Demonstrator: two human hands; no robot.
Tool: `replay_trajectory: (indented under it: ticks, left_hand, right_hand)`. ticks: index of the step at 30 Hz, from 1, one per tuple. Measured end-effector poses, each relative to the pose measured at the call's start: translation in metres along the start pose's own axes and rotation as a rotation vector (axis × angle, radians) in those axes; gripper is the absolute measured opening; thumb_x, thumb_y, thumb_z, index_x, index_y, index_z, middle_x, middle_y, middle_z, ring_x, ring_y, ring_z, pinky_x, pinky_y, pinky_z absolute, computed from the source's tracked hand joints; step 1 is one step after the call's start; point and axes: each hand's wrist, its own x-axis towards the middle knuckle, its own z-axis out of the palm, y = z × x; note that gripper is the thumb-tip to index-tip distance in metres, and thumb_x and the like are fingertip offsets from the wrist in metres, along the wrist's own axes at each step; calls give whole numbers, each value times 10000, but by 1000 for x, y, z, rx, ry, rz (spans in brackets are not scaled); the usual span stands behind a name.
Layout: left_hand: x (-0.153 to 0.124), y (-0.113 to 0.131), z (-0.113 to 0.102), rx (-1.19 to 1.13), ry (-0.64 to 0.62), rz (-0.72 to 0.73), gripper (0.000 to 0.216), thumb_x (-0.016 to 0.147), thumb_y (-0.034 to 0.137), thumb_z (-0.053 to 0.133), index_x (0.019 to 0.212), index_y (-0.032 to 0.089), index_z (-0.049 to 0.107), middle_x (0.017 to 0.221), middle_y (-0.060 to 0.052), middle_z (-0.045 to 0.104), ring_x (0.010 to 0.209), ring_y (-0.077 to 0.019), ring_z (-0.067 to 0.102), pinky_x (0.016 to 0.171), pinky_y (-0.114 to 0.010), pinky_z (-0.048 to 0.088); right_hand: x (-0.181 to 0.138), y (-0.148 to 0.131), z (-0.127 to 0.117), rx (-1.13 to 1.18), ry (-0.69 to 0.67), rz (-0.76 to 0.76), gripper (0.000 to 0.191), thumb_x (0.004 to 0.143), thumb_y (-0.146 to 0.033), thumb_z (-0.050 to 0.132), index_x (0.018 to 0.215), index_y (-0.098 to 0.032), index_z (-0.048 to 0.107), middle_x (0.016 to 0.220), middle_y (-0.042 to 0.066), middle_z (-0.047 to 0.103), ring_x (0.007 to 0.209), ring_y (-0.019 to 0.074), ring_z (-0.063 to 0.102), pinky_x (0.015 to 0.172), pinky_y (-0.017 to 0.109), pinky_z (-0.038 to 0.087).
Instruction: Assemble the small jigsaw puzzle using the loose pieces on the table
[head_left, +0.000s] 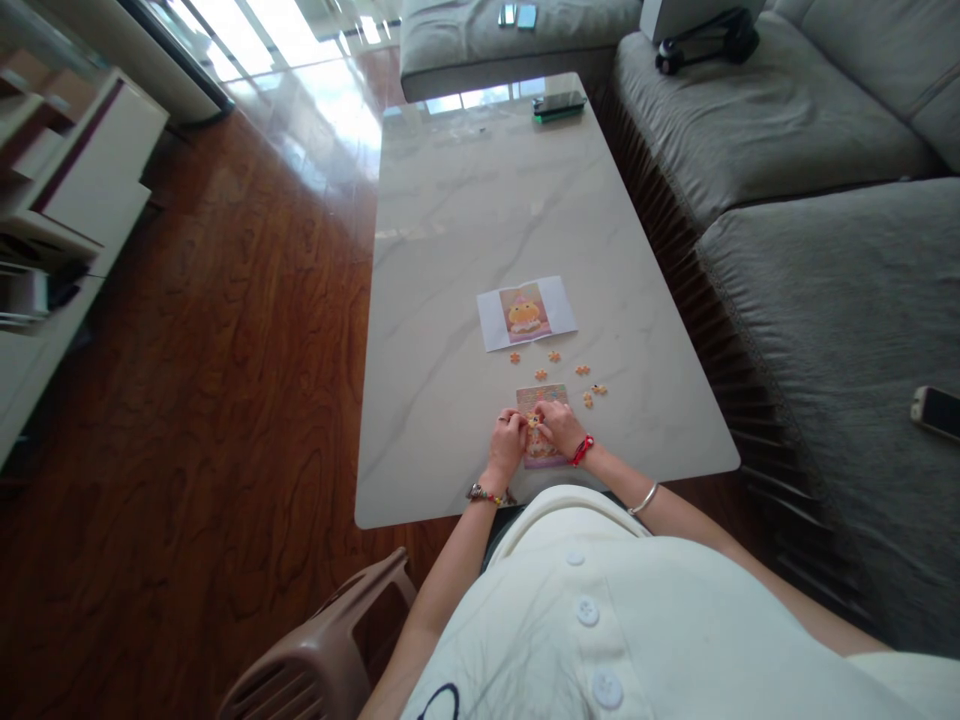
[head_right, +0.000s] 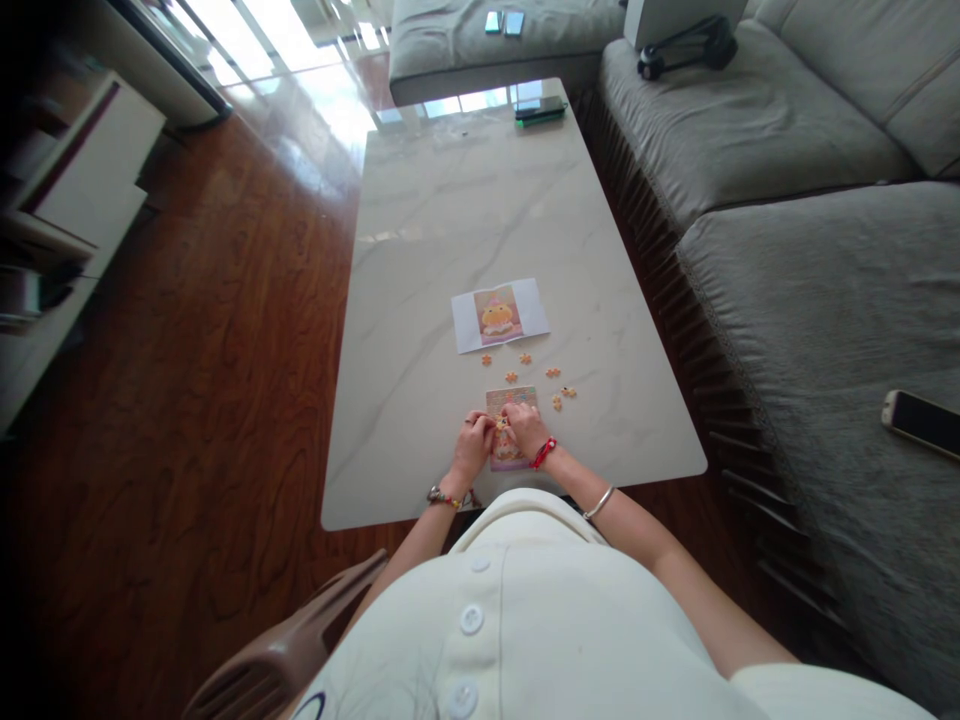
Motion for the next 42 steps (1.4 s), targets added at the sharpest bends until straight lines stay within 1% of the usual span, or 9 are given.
replay_trajectory:
  ticks: [6,12,18,23,28,32,35,38,42]
  left_hand:
    - [-2,-2,3,-3,35,-2,93,760,137,405,733,170,487,850,-47,465,788,-130,479,737,-287,434]
    - [-3,0,6,-6,71,-34,94,765,146,401,733,176,484,852,-49,457,806,-138,477,731,-284,433]
    - [0,3,5,-6,49,-55,94,755,138,411,738,174,496,843,-47,453,766,-132,475,721,-278,432]
    - [0,3,2,11,41,-57,124,776,171,397,763,175,520,856,-48,462,749,-120,474,707,-260,432]
    - [-9,6,0,115,-9,18,177,799,207,375,854,194,543,929,-51,490,793,-119,480,737,-251,422]
    - [-16,11,-4,305,-87,97,240,796,177,381,999,193,509,1011,-63,511,907,-156,458,788,-282,398]
    - [-15,15,-9,456,-180,142,263,790,168,392,1035,181,484,1079,-75,498,925,-178,454,737,-295,408]
    - [-10,15,-13,528,-259,206,257,793,171,386,1032,180,480,1088,-72,498,904,-177,466,699,-292,410]
    - [-9,11,-14,524,-255,254,290,802,179,371,1082,175,444,1094,-72,494,942,-166,453,752,-285,394]
  right_hand:
    - [1,1,2,15,-12,17,173,724,-213,541,863,-179,445,825,47,557,805,176,481,691,276,312]
    - [1,0,5,-31,22,24,155,728,-220,533,861,-180,464,836,55,557,828,191,470,710,297,291]
    - [0,1,5,-48,42,22,130,729,-214,526,852,-176,509,841,68,563,831,196,457,711,303,288]
    - [1,3,5,-49,10,32,84,739,-243,519,782,-189,567,855,65,563,844,193,448,710,304,290]
    - [2,3,3,-45,-8,17,134,767,-241,484,723,-197,602,796,61,569,815,183,454,702,300,286]
    - [-2,2,2,-77,3,-33,176,788,-242,456,739,-200,620,792,60,569,806,173,443,712,299,272]
    - [-9,-2,2,-117,6,-68,201,808,-239,423,801,-193,619,803,62,568,819,169,434,736,304,253]
    - [-17,-7,0,-155,-3,-89,216,814,-223,407,927,-181,586,901,82,563,875,176,425,749,310,240]
    - [-24,-10,-6,-160,0,-87,255,826,-226,369,1008,-180,541,1003,87,543,936,186,413,767,320,235]
